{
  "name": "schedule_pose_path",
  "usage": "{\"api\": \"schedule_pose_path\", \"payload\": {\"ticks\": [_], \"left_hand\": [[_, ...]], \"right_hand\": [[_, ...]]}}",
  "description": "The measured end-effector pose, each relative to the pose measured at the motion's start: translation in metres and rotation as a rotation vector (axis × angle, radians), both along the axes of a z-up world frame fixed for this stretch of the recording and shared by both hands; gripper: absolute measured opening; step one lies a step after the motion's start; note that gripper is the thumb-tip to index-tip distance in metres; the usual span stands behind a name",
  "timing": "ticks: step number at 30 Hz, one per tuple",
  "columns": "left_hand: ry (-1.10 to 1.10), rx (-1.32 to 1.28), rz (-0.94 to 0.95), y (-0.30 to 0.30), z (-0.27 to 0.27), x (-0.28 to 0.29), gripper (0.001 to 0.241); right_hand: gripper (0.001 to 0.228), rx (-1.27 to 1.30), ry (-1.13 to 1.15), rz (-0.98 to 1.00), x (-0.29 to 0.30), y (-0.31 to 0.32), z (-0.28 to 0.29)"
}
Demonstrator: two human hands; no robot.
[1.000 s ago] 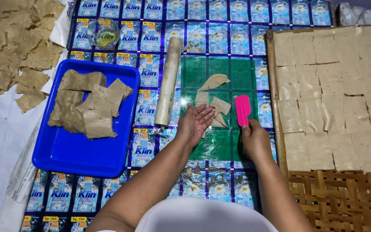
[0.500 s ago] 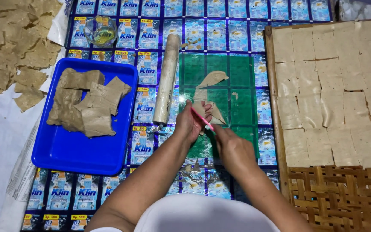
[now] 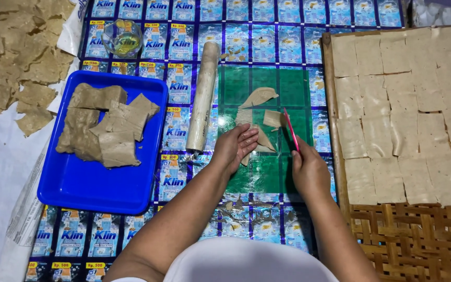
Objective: Flattening dough with a rolling pin and cutting it into rectangular pieces.
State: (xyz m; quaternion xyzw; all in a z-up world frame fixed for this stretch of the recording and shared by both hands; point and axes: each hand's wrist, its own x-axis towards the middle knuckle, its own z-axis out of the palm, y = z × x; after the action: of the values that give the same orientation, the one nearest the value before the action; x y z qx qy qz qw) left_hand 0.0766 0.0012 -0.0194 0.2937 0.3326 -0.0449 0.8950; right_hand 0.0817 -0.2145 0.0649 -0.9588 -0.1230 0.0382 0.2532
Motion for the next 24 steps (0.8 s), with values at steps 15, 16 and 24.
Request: {"api": "schedule_pose_path", "payload": {"ticks": [15, 16, 24], "left_hand": [[0.014, 0.260, -0.099, -0.008, -0.005, 0.000, 0.049], [0.011, 0.260, -0.102, -0.012, -0.012, 0.004, 0.049], [0.030, 0.987, -0.210, -0.012, -0.019, 0.007, 0.051]], "right_hand": [[0.027, -0.164, 0.355, 0.000, 0.013, -0.017, -0.021], [0.027, -0.164, 0.353, -0.003, 0.013, -0.016, -0.018], [0.026, -0.034, 0.405, -0.010, -0.014, -0.004, 0.013]]}}
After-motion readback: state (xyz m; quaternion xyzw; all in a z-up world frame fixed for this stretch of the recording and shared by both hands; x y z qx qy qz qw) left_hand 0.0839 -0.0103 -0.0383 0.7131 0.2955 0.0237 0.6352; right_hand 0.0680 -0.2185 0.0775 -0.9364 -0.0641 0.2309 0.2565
